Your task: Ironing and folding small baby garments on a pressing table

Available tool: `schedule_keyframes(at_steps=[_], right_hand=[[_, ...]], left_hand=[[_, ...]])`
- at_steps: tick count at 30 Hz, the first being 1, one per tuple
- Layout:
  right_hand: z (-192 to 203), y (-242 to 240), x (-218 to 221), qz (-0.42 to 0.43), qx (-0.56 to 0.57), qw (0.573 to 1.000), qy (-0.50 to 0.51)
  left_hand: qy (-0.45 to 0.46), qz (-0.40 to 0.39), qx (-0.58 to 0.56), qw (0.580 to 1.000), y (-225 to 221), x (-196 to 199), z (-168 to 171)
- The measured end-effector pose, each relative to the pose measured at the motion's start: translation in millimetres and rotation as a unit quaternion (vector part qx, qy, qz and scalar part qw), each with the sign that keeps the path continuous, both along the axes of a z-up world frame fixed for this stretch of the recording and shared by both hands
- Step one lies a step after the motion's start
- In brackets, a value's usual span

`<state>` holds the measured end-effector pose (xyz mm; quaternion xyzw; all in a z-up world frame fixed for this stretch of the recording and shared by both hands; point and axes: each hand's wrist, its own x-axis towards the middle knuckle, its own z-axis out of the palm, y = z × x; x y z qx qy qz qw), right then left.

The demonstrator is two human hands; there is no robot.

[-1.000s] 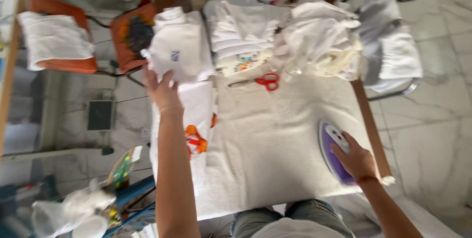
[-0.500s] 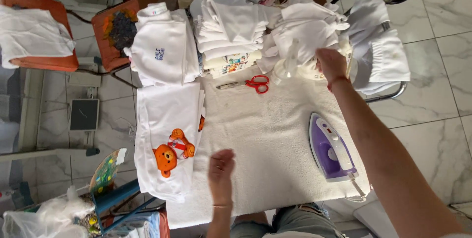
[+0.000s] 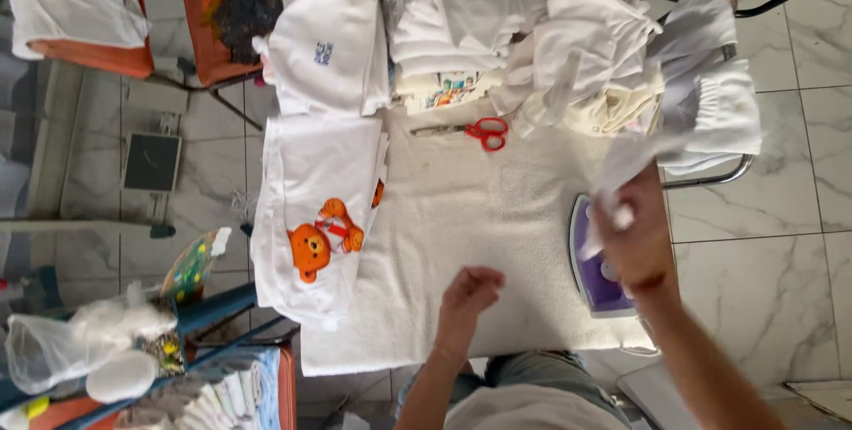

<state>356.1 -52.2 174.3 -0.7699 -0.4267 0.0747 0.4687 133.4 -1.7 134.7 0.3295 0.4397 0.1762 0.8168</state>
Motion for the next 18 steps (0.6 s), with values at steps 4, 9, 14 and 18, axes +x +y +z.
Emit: schedule_keyframes(at_steps=[4,9,14,18], right_hand=[[-23.5,-28.3,-93.3,0.1,-0.12,0.982,0.109],[-101.5,-66.5,-98.6,0.071,-0.216,0.969,0.091],[-160.3,-53.1,-65.0,0.109,-0.315,0.942,0.042],[-200.0,-38.5,-46.0,0.151,-0.468,0.87,-0.025]], left_hand=[[0.071,0.065,-0.112,0.989,9.1,-11.2,-63.8],[0.151,0.126,-0.122,0.973,7.8,-39.3,-89.6],[0.382,-0.06,0.107,0.916,-31.5,-41.9,-142.7],[0.443,-0.253,0.224,0.83,-47.9,-30.0,-120.1]])
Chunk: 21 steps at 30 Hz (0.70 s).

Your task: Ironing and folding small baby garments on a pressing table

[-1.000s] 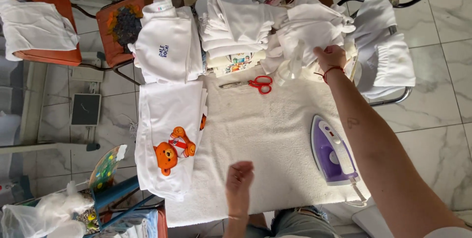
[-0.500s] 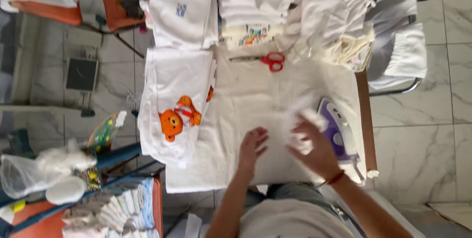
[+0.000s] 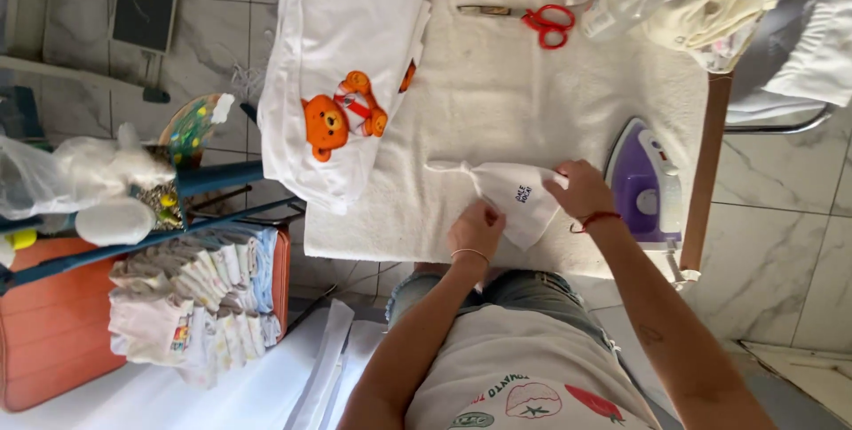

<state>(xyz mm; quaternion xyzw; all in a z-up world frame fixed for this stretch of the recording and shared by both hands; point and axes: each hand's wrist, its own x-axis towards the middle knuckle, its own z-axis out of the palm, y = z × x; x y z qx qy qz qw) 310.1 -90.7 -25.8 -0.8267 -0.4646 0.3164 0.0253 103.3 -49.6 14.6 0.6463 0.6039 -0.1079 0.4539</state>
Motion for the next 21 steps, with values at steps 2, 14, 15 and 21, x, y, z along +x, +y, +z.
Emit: schedule_keyframes(at_steps=[2,14,15,21], right_hand=[[17.0,6.0,0.2,0.023,-0.012,1.0,-0.012],[74.8,-11.0,-13.5,-0.045,-0.017,0.98,0.193],[80.7,-9.6,-15.2,-0.082,-0.003,0.97,0.228],[68.8,-13.0,-30.5,-0.169,0.093,0.955,0.227]], left_hand=[[-0.026,-0.101,0.06,0.993,-8.5,0.8,-15.9],[-0.146,-0.306,0.272,0.901,-21.2,2.0,-13.2],[-0.222,-0.237,0.273,0.906,-13.1,-2.7,2.8],[-0.35,-0.131,0.319,0.871,11.0,-15.8,72.2]])
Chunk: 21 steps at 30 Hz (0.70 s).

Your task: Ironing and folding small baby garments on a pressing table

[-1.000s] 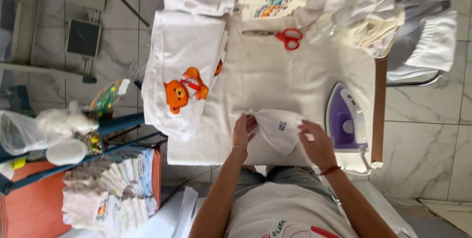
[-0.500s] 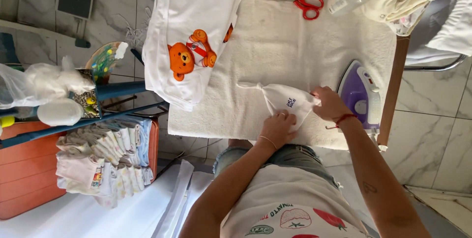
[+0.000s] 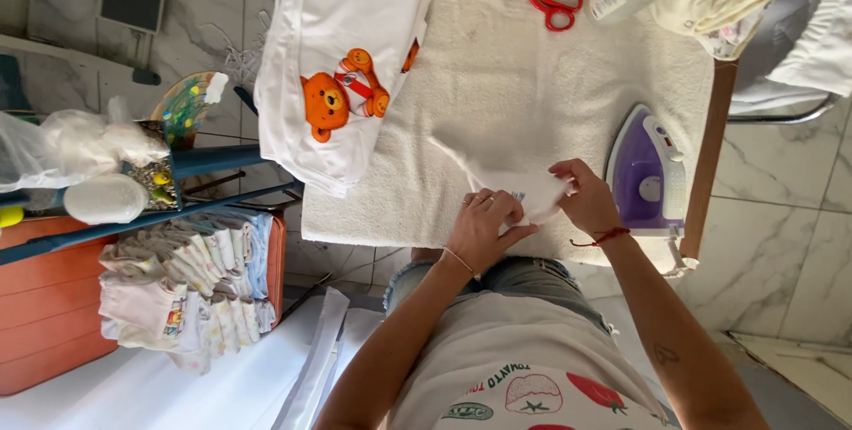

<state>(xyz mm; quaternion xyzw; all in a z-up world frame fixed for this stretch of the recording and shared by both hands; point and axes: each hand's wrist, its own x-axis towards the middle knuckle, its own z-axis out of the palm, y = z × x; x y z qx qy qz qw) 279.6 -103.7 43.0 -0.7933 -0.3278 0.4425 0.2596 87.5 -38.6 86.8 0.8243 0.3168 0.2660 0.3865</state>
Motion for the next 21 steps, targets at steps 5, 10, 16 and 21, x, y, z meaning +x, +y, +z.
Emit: schedule_keyframes(at_steps=[5,10,16,21], right_hand=[[62.6,32.5,4.9,0.024,0.074,0.997,0.019],[144.2,71.2,-5.5,0.106,0.268,0.95,-0.12],[116.2,41.3,-27.8,0.1,0.323,0.939,-0.06],[-6.5,-25.6,-36.8,0.281,0.23,0.913,-0.183]], left_hand=[[-0.022,0.062,0.002,0.998,46.2,-18.2,1.3],[-0.031,0.116,0.144,0.982,96.1,-23.3,69.2],[-0.037,0.123,0.175,0.976,68.0,-48.2,31.1],[0.147,0.025,0.155,0.977,3.9,-85.1,-79.0]])
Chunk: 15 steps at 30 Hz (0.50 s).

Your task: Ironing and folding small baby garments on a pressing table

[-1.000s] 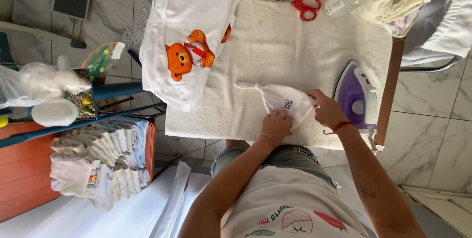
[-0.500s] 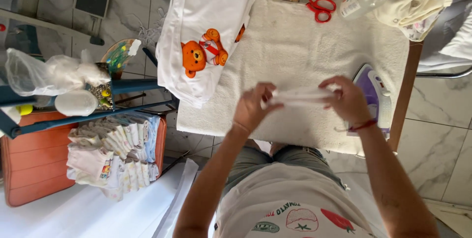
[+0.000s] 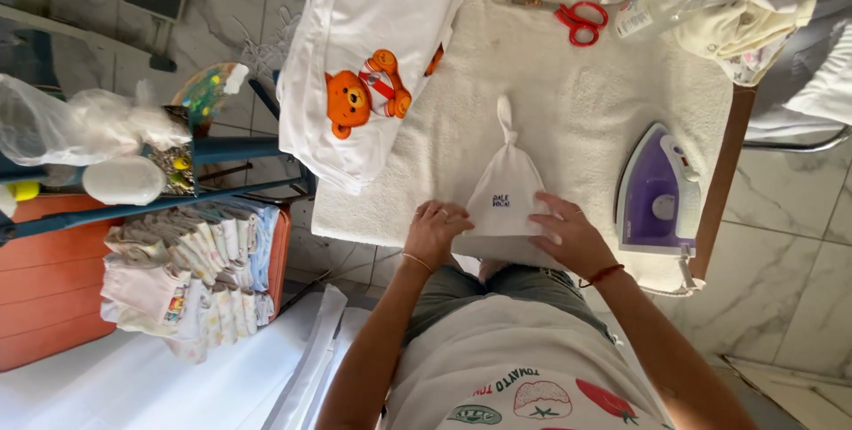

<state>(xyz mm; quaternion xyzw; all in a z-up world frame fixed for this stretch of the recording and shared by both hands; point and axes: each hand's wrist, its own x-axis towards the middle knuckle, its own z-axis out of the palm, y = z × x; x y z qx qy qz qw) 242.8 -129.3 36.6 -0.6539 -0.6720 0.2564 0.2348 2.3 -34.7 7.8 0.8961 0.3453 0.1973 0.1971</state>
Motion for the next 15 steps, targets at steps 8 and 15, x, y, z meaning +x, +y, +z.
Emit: schedule_keyframes(at_steps=[8,15], right_hand=[[-25.3,31.0,21.6,-0.258,-0.099,0.95,0.142],[-54.6,56.5,11.4,-0.243,-0.236,0.941,-0.016]], left_hand=[[0.042,0.155,-0.086,0.983,9.5,36.7,-11.7],[0.107,0.224,-0.291,0.924,24.0,81.7,-30.0]])
